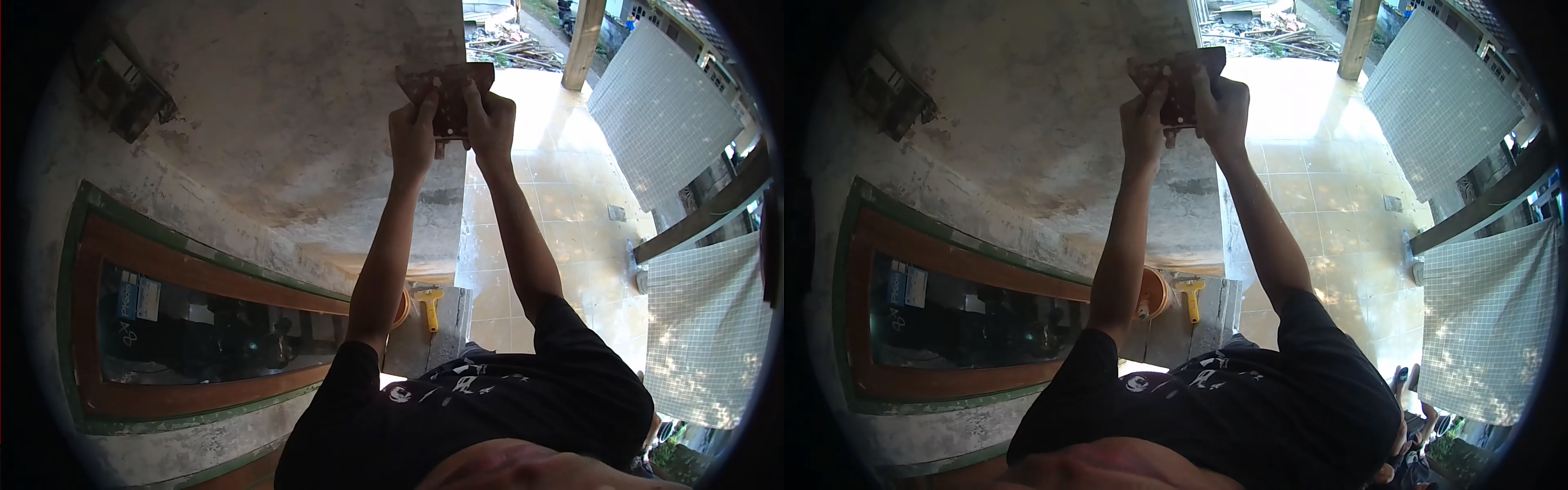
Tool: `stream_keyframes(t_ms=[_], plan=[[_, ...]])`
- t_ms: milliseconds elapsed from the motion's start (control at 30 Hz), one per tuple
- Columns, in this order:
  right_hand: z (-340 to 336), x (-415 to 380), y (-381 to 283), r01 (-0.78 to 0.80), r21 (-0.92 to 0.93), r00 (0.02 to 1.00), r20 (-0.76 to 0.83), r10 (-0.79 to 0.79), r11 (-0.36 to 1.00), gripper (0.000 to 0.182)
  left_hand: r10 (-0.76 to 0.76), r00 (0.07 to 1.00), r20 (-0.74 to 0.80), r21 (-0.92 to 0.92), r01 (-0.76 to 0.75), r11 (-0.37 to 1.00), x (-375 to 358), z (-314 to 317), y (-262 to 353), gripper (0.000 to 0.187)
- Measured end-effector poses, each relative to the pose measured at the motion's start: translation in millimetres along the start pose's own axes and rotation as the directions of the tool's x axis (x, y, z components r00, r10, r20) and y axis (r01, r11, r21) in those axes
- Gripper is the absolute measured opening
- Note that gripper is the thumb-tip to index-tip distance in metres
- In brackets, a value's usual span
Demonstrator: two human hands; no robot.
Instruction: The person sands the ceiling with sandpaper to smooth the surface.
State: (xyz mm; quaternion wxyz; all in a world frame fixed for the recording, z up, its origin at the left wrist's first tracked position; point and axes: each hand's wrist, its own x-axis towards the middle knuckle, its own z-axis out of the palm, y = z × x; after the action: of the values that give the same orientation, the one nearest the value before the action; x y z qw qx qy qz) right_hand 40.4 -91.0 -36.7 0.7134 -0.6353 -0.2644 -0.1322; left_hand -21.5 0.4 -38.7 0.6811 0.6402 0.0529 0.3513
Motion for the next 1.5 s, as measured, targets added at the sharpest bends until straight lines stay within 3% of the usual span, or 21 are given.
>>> stream_keyframes(t_ms=[133,300,367,500,667,700,767,867,933,1000,1033,1100,1133,1200,1233,1300,1367,1433,1500], plan=[[9.8,32.3,-9.3,0.191,-0.014,0.980,-0.057,-0.192,0.981,0.049,0.079,0.996,-0.030,-0.020,-0.079,0.997,23.3,8.4,23.4,0.038],[10.2,42.1,-27.1,0.135,0.033,0.990,-0.045,-0.134,0.990,0.049,0.184,0.982,-0.038,-0.127,-0.188,0.974,29.7,14.3,38.6,0.039],[6.5,27.0,-11.8,0.137,-0.017,0.989,-0.048,-0.138,0.990,0.049,0.061,0.996,-0.069,-0.031,-0.063,0.998,18.3,10.9,24.9,0.036],[11.7,37.7,-16.1,0.167,-0.045,0.984,-0.059,-0.170,0.985,0.047,0.094,0.994,-0.064,-0.060,-0.098,0.993,23.6,12.1,30.2,0.036],[18.1,66.8,-46.4,0.178,0.050,0.983,-0.045,-0.175,0.983,0.048,0.245,0.966,-0.086,-0.082,-0.252,0.964,52.4,18.2,62.0,0.036],[17.8,66.9,-33.9,0.218,-0.002,0.975,-0.047,-0.218,0.976,0.048,0.246,0.966,-0.085,-0.083,-0.253,0.964,47.1,18.1,58.5,0.036],[11.5,43.7,-24.6,0.203,-0.042,0.977,-0.065,-0.205,0.978,0.048,0.106,0.989,-0.100,-0.046,-0.111,0.993,30.1,16.2,44.6,0.035],[8.9,32.7,-11.0,0.213,-0.087,0.973,-0.077,-0.219,0.973,0.047,0.103,0.991,-0.086,-0.058,-0.108,0.992,23.0,12.3,16.8,0.035],[9.9,41.4,-22.0,0.208,-0.098,0.974,-0.075,-0.215,0.973,0.046,0.117,0.989,-0.087,-0.067,-0.123,0.990,31.8,15.9,35.2,0.037],[18.0,65.9,-36.6,0.285,-0.097,0.951,-0.098,-0.294,0.954,0.048,0.198,0.977,-0.081,-0.036,-0.201,0.979,47.2,18.7,58.6,0.037],[21.2,75.0,-42.0,0.279,-0.043,0.955,-0.096,-0.282,0.959,0.048,0.188,0.979,-0.080,-0.036,-0.191,0.981,56.0,17.1,59.6,0.037],[22.0,80.0,-48.3,0.246,0.026,0.966,-0.091,-0.243,0.969,0.049,0.337,0.939,-0.069,0.016,-0.336,0.942,69.3,16.0,64.9,0.036],[21.3,76.1,-46.2,0.246,0.026,0.966,-0.091,-0.243,0.969,0.049,0.337,0.939,-0.069,0.016,-0.336,0.942,64.0,16.4,62.5,0.036],[19.8,57.4,-34.2,0.212,0.015,0.975,-0.078,-0.210,0.977,0.048,0.152,0.985,-0.085,-0.109,-0.161,0.981,41.6,15.6,52.1,0.036],[15.4,44.6,-27.4,0.143,-0.065,0.989,-0.036,-0.145,0.988,0.046,0.159,0.983,-0.086,-0.107,-0.168,0.980,32.3,12.7,41.9,0.036],[13.4,24.0,-17.3,0.144,-0.062,0.988,-0.039,-0.147,0.988,0.045,0.025,0.993,-0.119,-0.071,-0.034,0.997,15.3,6.7,26.6,0.036],[15.2,27.1,-14.5,0.132,-0.070,0.990,-0.040,-0.135,0.989,0.045,0.038,0.992,-0.116,-0.065,-0.045,0.997,21.2,5.5,29.7,0.036],[21.0,49.1,-24.3,0.224,-0.121,0.971,-0.059,-0.233,0.967,0.046,0.036,0.993,-0.110,-0.062,-0.043,0.997,31.6,7.3,44.5,0.036],[29.7,69.1,-39.5,0.256,-0.054,0.962,-0.086,-0.260,0.965,0.045,0.226,0.970,-0.087,-0.067,-0.232,0.970,51.9,7.2,59.2,0.036]])
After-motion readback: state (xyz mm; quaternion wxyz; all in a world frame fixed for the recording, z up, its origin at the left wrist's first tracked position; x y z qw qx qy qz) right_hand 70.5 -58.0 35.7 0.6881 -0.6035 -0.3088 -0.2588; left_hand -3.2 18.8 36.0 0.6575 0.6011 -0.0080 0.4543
